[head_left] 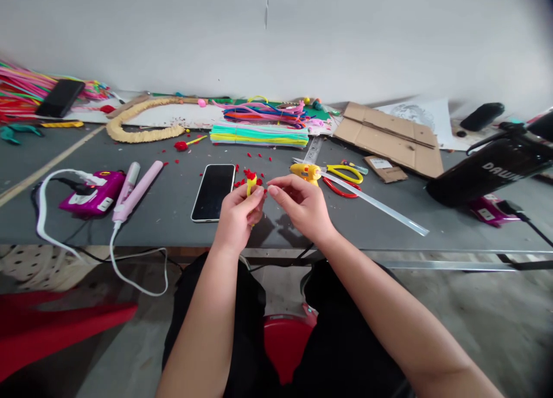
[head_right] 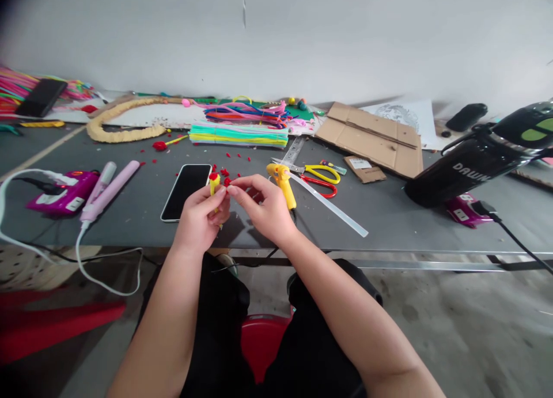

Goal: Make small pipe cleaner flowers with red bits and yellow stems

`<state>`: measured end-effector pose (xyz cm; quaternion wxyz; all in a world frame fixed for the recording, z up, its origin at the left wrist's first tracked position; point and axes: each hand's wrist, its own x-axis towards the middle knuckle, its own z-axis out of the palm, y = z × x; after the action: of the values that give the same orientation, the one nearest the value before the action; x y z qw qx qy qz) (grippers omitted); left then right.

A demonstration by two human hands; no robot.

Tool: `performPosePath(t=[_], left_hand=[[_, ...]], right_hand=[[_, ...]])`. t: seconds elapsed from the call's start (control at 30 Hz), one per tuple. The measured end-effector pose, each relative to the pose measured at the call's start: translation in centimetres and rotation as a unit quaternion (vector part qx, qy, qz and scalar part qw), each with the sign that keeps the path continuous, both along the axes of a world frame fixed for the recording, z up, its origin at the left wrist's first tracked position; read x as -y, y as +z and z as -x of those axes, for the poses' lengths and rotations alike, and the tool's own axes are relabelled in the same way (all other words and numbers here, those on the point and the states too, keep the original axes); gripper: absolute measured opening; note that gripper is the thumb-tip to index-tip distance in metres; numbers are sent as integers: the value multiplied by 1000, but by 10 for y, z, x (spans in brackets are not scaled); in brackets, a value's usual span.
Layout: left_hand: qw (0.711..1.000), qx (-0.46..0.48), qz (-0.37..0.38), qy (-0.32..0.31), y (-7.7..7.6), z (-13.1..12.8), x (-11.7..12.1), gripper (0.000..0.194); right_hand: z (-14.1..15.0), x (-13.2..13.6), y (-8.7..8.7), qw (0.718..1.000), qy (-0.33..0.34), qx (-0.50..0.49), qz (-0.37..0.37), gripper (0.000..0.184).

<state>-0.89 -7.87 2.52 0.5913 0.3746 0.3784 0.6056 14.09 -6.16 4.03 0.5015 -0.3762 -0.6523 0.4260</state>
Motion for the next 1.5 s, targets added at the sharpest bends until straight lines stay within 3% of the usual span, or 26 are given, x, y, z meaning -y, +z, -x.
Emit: performPosePath(t=[0.43,0.6,0.77,0.87,1.07,1.5], left_hand=[[1000,-22,-10,1,-4,-8,1,26],[998,-34,-42,27,-11,-11,0,29],[998,-38,-53,14,-13,-9,0,31],[999,-30,-36,-3,-10,-8,2,30],[999,32,-2,-38,-3,-11,2,34],[1000,11,8,15,-6,-17,0,32]], right_hand=[[1,-2,-5,1000,3,1,1,32],[2,-5,-6,998,20,-6,52,41],[-1,-6,-6,994,52,-14,92,43],[-3,-7,-3,995,59,-21,82,40],[-8,-7,5,998,11,-10,56,36],[-9,-9,3,999,-19,-26,28,32]])
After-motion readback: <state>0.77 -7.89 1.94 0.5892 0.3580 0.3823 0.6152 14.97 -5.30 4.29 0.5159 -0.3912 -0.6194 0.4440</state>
